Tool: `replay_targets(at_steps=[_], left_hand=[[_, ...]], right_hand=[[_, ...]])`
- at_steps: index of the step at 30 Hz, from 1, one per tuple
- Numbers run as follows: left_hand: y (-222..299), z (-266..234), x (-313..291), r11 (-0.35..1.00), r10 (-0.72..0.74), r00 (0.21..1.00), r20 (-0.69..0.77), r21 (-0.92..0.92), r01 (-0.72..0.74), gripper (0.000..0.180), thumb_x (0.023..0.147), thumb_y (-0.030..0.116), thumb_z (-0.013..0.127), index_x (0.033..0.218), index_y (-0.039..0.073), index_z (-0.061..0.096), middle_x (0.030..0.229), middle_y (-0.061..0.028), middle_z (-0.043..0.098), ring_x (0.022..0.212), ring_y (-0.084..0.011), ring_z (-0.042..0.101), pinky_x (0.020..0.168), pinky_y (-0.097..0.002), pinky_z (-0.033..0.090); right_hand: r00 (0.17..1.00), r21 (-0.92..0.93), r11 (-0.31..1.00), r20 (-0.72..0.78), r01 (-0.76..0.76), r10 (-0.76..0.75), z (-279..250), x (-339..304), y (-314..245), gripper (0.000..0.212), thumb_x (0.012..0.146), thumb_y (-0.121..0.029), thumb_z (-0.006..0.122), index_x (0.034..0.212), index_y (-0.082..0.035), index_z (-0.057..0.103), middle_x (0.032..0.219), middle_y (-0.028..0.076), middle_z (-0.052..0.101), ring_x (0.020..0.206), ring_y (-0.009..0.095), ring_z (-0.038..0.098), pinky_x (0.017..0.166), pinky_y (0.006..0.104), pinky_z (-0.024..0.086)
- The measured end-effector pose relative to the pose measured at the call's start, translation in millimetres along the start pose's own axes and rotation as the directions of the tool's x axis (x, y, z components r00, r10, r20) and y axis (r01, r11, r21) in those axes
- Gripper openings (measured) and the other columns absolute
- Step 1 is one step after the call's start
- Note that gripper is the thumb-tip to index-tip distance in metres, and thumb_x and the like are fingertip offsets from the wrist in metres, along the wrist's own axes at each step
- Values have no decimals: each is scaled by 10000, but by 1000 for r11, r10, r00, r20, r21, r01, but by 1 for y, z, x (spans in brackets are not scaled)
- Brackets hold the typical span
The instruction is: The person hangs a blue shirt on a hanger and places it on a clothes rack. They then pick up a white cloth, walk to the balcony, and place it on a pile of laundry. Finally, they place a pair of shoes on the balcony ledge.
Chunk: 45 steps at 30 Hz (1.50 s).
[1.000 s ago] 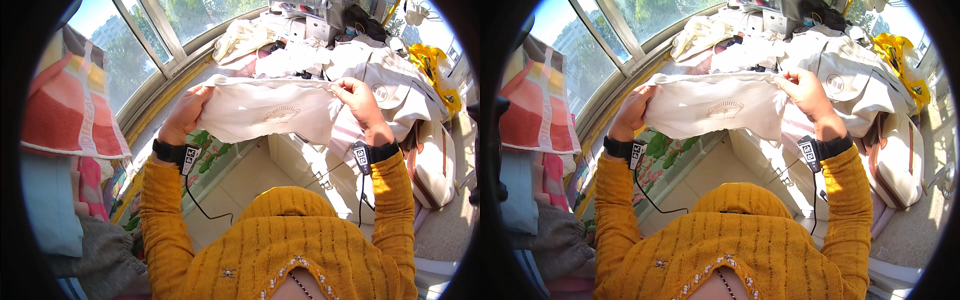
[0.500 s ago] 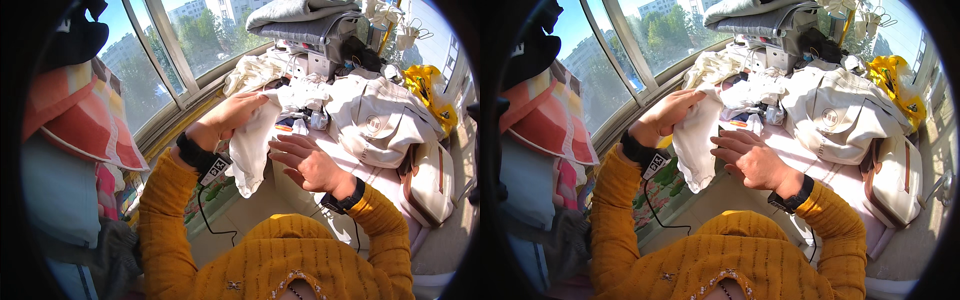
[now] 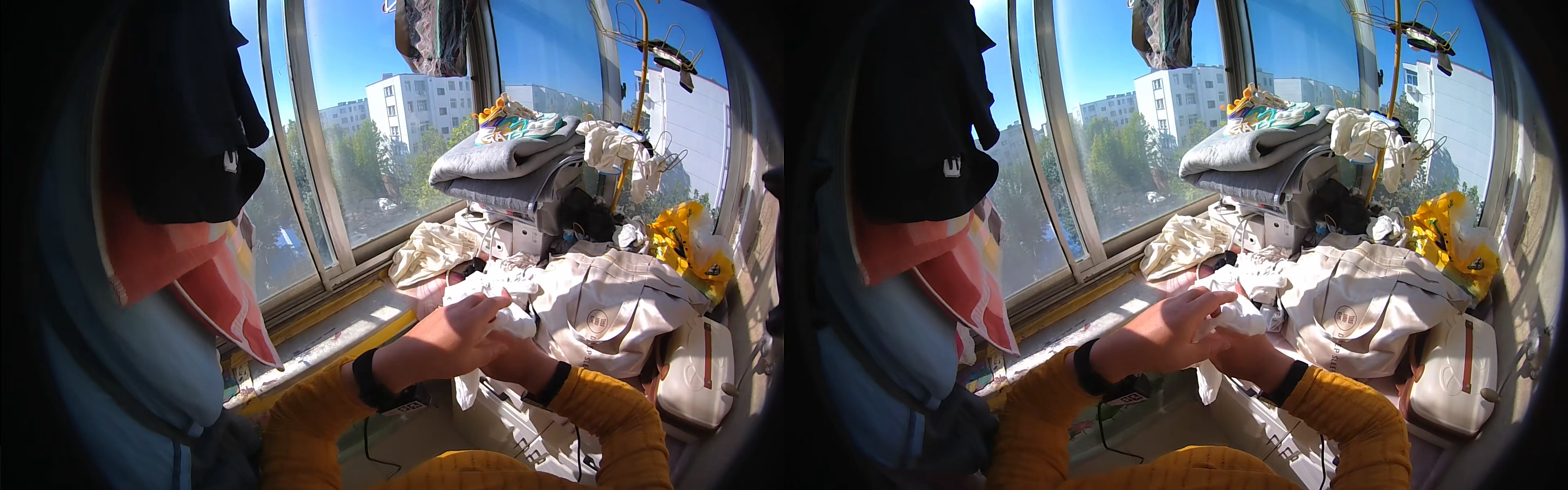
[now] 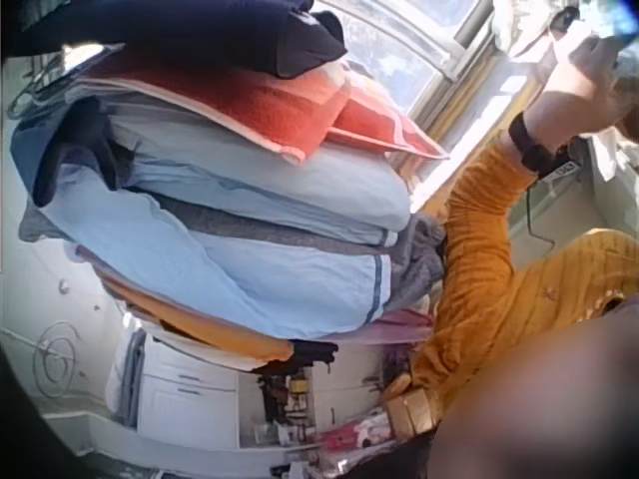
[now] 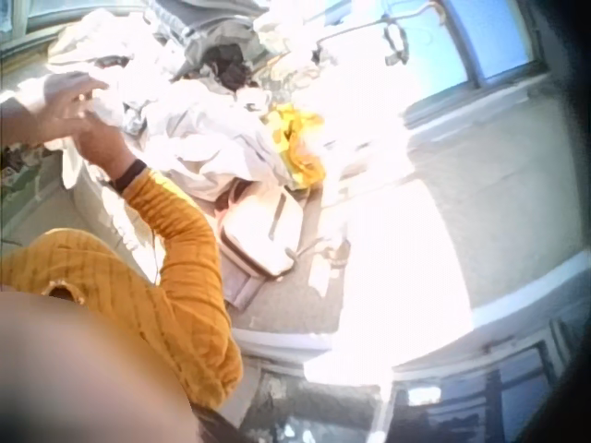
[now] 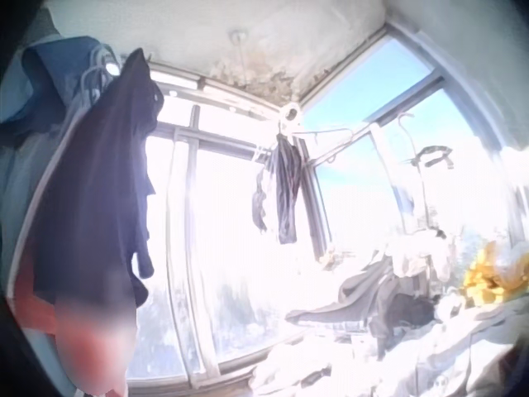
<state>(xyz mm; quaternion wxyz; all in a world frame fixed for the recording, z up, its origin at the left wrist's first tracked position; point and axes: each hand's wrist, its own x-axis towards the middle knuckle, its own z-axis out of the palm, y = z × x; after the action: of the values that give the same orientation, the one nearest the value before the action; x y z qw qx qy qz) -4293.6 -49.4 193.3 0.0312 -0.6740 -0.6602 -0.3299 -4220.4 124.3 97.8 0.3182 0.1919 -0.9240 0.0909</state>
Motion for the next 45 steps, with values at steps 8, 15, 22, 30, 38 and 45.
replay_targets(at_steps=[8,15,22,30,38,45], left_hand=[[-15,-19,4,838,68,956,-286,536,101,803,705,161,807,1405,50,429,1121,-150,539,1030,-325,566,855,-405,507],[-49,-16,13,790,109,874,-473,575,213,475,751,114,722,1186,42,546,1058,-141,553,1009,-346,542,893,-424,463],[-20,62,-9,983,-176,945,-275,-107,152,325,864,99,673,1138,9,523,1040,-168,577,862,-327,646,783,-400,522],[-106,58,2,935,-216,808,-549,-354,10,370,962,120,568,1315,14,528,1235,-164,586,1179,-274,546,996,-388,439],[-128,64,-44,898,-314,767,-559,-438,49,274,988,174,526,1220,36,580,1152,-98,618,1100,-233,591,943,-363,472],[-214,100,-164,619,-462,833,-305,-783,57,296,1039,181,462,1315,76,489,1189,-62,582,1045,-199,585,920,-344,513]], right_hand=[[993,-438,897,-68,54,-92,-62,35,9,331,880,-238,576,1191,-147,641,1234,87,623,1222,266,543,1164,558,203],[996,-427,904,-88,-13,-27,-83,48,20,418,852,-293,577,1249,-164,610,1273,79,614,1234,269,522,1097,475,282],[996,-501,862,0,73,-84,-93,77,26,362,841,-216,550,1168,-175,699,1148,68,691,1081,247,627,1025,453,343],[877,-176,909,384,377,-289,-117,108,-12,596,903,-171,567,1475,-171,399,1156,99,660,1095,270,643,1134,619,240],[737,-278,702,36,656,-674,-171,176,-39,218,807,-152,678,1008,-88,620,892,64,624,861,237,637,849,400,507],[481,-758,643,-607,-111,-632,-347,323,17,176,889,-183,662,1025,-71,653,754,59,581,650,200,596,622,342,490]])
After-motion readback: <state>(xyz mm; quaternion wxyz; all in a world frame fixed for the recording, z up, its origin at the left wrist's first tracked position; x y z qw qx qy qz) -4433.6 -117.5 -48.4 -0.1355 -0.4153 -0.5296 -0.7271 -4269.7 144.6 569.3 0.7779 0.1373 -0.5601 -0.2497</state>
